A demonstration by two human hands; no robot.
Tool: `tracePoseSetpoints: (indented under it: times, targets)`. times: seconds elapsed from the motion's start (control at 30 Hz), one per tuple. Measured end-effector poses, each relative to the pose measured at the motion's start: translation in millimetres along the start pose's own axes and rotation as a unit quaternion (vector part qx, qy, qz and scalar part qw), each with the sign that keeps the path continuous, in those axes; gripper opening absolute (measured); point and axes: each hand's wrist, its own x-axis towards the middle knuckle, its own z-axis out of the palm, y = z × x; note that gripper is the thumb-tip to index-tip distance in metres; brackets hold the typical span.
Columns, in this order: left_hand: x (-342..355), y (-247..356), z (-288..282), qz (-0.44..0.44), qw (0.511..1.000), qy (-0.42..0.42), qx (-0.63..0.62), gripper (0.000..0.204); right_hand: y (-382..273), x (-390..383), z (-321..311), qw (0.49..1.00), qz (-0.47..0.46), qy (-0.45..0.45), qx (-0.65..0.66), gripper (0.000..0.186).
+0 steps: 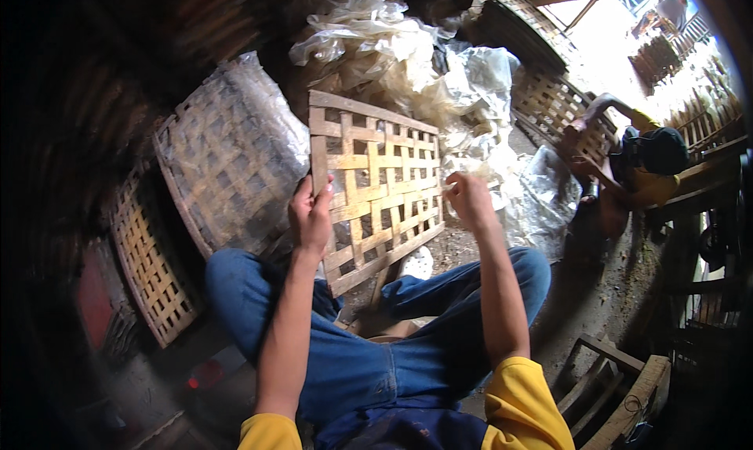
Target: The person sits cross-legged on the floor and weaves thin wooden strips into a square lattice panel by hand. They repeatedly interlace strips, adjust the weave, and occasionally flip the panel to continue the pattern.
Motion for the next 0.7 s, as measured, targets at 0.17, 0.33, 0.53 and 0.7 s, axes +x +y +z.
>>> tracePoseSetpoints:
  times: [0.17, 0.33, 0.53, 0.7]
  targets:
    - [-3, 12, 5, -0.004, 0.999, -0.02, -0.028, 0.021, 3, 7, -17, 0.994, 0.092, 0.023, 0.058, 0.024]
    - [-3, 17, 6, -0.02, 0.999, -0.031, -0.039, 0.021, 24, 12, -1, 0.982, -0.091, 0.164, -0.02, 0.017]
    - [-1, 19, 5, -0.035, 0.998, -0.027, -0.055, 0.019, -20, -6, 21, 0.993, -0.111, 0.035, 0.006, 0.03]
    - [1, 16, 3, -0.054, 0.996, -0.025, -0.071, 0.02, -62, -40, 58, 0.978, -0.17, -0.107, 0.055, 0.038]
